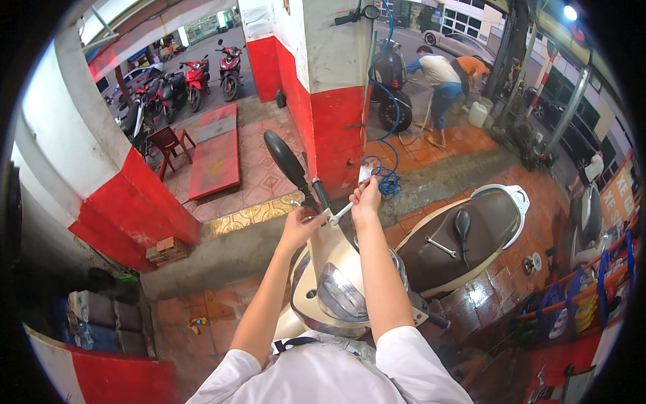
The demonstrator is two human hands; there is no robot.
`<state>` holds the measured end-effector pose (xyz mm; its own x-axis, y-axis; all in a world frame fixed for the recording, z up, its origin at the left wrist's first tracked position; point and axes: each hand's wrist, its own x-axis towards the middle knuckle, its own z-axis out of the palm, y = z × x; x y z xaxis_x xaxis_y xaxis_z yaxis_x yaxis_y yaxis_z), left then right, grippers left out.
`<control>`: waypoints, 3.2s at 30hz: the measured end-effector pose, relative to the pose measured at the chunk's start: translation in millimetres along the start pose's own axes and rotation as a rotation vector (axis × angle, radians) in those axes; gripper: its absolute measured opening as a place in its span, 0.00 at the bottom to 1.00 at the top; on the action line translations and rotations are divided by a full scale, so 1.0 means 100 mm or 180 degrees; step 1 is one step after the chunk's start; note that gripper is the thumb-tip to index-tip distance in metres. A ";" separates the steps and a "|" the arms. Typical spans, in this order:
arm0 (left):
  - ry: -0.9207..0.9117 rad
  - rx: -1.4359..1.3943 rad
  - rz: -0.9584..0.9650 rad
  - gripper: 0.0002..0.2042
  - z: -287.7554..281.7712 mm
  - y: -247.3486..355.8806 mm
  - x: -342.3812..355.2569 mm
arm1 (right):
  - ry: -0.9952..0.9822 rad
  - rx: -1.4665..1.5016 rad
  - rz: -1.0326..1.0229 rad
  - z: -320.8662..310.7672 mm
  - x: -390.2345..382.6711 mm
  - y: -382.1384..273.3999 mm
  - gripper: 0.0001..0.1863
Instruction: The person removes a side mirror from a motorcycle with a wrench, places it on the seat, and then uses the wrench to tighten the mirror mount on the handlebar.
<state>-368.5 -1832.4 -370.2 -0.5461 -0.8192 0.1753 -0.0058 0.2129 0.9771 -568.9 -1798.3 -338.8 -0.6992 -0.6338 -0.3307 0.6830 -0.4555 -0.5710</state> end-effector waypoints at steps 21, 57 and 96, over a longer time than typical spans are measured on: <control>-0.0948 0.0718 0.0207 0.16 0.54 1.08 0.37 | 0.0203 0.0723 -0.0279 0.13 -0.11 0.07 0.15; 0.0551 -0.1286 0.0396 0.11 -0.09 0.45 0.15 | 0.0083 -0.0214 0.0026 -0.04 0.06 0.14 0.15; -0.0682 -0.0719 0.1053 0.13 -0.09 0.54 -0.40 | -0.0110 -0.0256 0.0150 -0.17 0.03 0.12 0.13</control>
<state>-339.5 -1793.4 -323.3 -0.6489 -0.5929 0.4769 0.3682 0.3038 0.8787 -566.1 -1795.6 -359.4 -0.6579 -0.6753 -0.3333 0.6948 -0.3737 -0.6144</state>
